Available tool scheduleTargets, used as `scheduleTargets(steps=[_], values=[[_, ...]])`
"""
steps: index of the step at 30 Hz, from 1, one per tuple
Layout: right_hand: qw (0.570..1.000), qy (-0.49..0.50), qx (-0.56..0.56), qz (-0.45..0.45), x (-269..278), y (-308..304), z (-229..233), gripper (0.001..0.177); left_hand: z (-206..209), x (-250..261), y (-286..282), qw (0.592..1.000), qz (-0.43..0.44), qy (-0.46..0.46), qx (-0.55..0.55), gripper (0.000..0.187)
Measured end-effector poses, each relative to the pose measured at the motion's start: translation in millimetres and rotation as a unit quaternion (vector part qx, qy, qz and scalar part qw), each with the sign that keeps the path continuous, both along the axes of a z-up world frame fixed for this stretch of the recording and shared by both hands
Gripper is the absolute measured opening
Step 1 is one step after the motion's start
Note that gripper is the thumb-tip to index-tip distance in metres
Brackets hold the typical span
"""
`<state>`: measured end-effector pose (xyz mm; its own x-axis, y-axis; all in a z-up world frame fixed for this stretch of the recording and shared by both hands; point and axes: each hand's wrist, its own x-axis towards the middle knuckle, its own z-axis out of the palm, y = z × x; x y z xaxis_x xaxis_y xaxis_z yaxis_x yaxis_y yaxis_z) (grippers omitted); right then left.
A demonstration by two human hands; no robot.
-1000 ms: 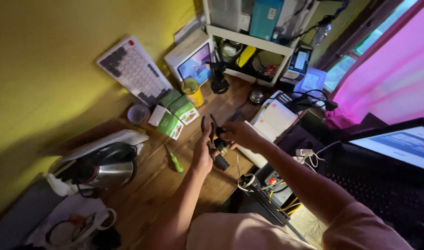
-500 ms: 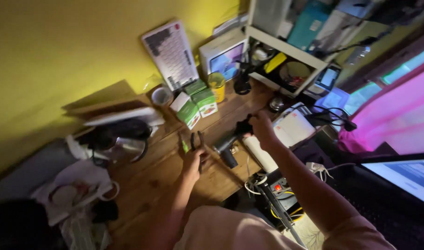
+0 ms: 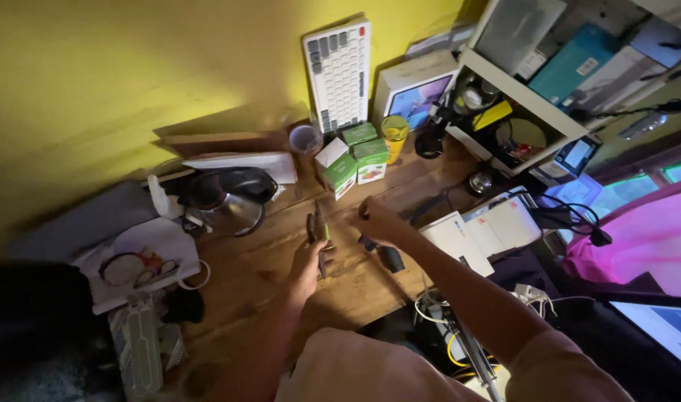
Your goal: Cleaning and tidying a workspace by wiping down a container and using a feather duster on the desk and surrounding objects.
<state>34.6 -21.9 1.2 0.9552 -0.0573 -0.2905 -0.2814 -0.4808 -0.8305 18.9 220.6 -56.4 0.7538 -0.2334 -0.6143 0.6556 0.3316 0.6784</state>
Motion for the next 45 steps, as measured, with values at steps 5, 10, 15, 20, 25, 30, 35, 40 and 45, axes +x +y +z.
scheduleTargets(steps=[5,10,15,20,25,30,35,40,45], values=[[0.967,0.050,-0.056,0.245,-9.0,55.7,60.1,0.068,17.1,5.1,-4.2,0.984,-0.043,-0.033,-0.171,0.041],[0.980,0.112,-0.034,0.161,-19.4,84.1,61.4,0.058,40.3,14.2,7.6,0.962,-0.120,-0.034,-0.243,0.053],[0.990,0.081,-0.099,0.063,-25.4,92.9,36.9,0.048,74.8,24.3,17.8,0.952,-0.208,-0.020,-0.224,0.066],[0.984,0.154,0.034,-0.082,-38.1,113.1,64.4,0.033,88.5,28.4,35.1,0.961,-0.252,-0.001,-0.116,0.088],[0.953,0.170,0.137,-0.211,-37.9,86.8,25.4,0.043,-8.2,42.3,57.2,0.973,-0.221,-0.029,-0.064,0.083],[0.908,0.109,0.246,-0.320,-25.6,40.8,54.5,0.037,-9.4,49.8,71.5,0.979,-0.201,-0.018,-0.031,0.078],[0.920,0.052,0.144,-0.360,-14.9,-10.8,96.3,0.026,-1.1,50.9,60.9,0.982,-0.188,-0.006,-0.010,0.067],[0.891,0.039,0.215,-0.398,-6.1,-80.3,50.2,0.027,3.8,39.8,47.8,0.984,-0.180,-0.003,0.013,0.058],[0.821,0.075,0.315,-0.471,8.0,-149.1,-20.2,0.029,1.5,33.5,36.4,0.984,-0.174,0.005,0.041,0.054]])
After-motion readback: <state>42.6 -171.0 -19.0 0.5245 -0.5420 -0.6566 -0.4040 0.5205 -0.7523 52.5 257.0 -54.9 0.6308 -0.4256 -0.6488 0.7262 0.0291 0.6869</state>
